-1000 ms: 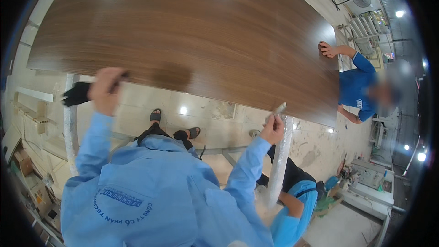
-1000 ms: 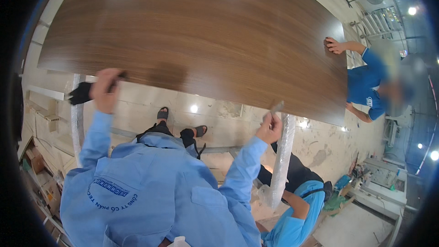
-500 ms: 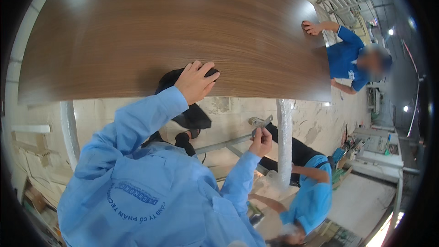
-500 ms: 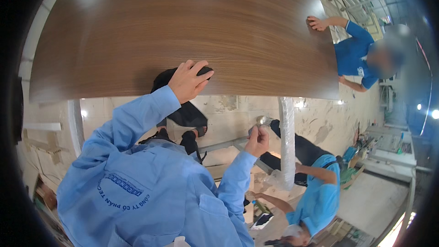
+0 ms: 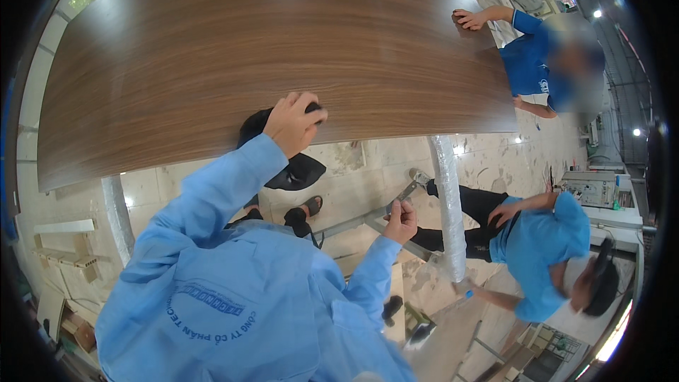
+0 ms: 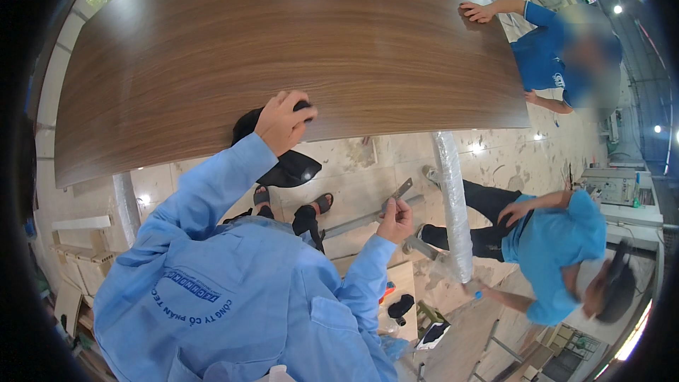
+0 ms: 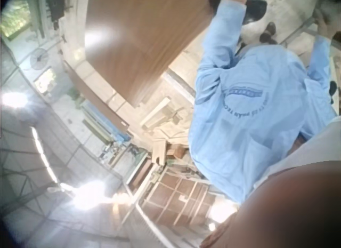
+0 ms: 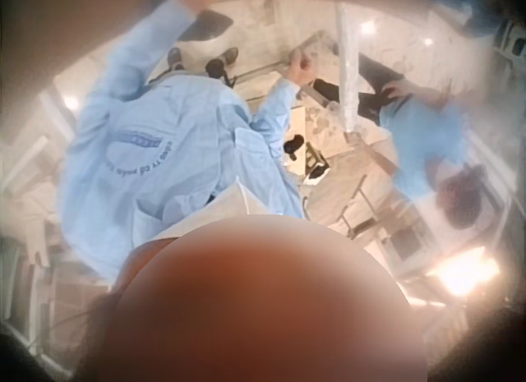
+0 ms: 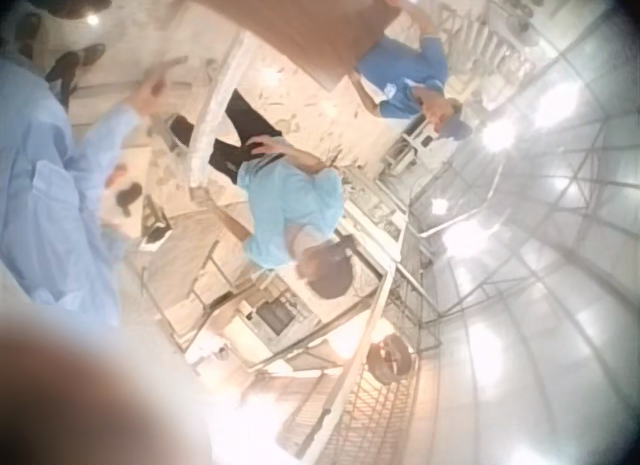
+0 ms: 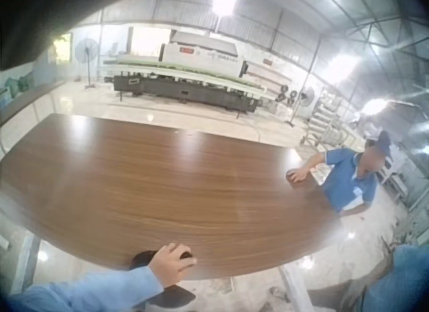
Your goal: The person scrapes the surface of a large wooden tabletop with a small metal tool while holding a black cloth in the other hand. The person moves along the edge of the table, repeatedly scraping and wiping the surface.
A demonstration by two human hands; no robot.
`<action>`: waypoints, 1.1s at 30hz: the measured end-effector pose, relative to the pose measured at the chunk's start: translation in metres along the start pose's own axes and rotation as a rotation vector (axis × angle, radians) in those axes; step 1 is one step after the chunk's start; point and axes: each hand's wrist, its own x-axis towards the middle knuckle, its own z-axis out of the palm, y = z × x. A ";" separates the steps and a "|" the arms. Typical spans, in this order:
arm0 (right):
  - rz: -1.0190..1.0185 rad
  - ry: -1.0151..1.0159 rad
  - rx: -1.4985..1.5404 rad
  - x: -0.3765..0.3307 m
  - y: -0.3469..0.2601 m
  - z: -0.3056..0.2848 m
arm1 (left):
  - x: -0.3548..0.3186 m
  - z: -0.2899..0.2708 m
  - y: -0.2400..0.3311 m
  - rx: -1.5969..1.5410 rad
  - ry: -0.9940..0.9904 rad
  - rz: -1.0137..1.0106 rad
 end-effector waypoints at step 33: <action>-0.637 0.061 -0.471 0.025 -0.034 0.128 | -0.067 -0.032 0.014 0.271 -0.049 0.023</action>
